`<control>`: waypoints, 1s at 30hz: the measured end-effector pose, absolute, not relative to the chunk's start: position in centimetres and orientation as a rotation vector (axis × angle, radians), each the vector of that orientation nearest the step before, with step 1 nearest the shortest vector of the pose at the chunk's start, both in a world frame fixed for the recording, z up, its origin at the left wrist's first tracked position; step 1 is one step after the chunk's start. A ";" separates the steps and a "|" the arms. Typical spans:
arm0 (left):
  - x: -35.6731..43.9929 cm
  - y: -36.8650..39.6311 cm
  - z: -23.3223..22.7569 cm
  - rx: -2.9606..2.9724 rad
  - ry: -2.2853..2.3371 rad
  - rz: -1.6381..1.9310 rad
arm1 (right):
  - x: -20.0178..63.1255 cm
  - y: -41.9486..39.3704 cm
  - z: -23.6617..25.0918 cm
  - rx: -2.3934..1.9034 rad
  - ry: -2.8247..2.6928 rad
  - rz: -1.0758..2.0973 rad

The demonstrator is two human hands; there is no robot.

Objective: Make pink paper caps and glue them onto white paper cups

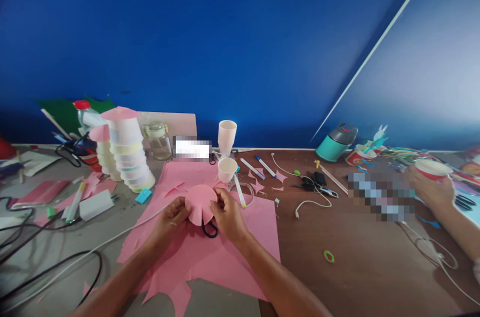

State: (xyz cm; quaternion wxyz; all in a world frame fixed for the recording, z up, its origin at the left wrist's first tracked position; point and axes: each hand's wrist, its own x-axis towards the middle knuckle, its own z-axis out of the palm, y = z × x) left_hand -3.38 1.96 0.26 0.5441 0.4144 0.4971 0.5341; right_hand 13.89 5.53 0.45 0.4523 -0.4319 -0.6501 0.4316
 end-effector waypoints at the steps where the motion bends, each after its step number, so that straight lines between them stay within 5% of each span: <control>1: -3.3 2.0 0.4 0.972 1.177 1.270 | 14.0 5.5 0.3 -1.072 -1.608 1.060; 9: -2.9 1.5 0.2 0.878 0.956 1.179 | 13.7 4.4 -0.9 -1.077 -1.699 0.579; 23: -2.9 0.7 1.6 0.978 1.101 0.992 | 14.0 4.0 -0.5 -0.887 -1.582 1.070; 30: -3.6 1.4 1.5 0.906 1.164 1.128 | 17.5 7.9 0.2 -1.273 -1.434 0.534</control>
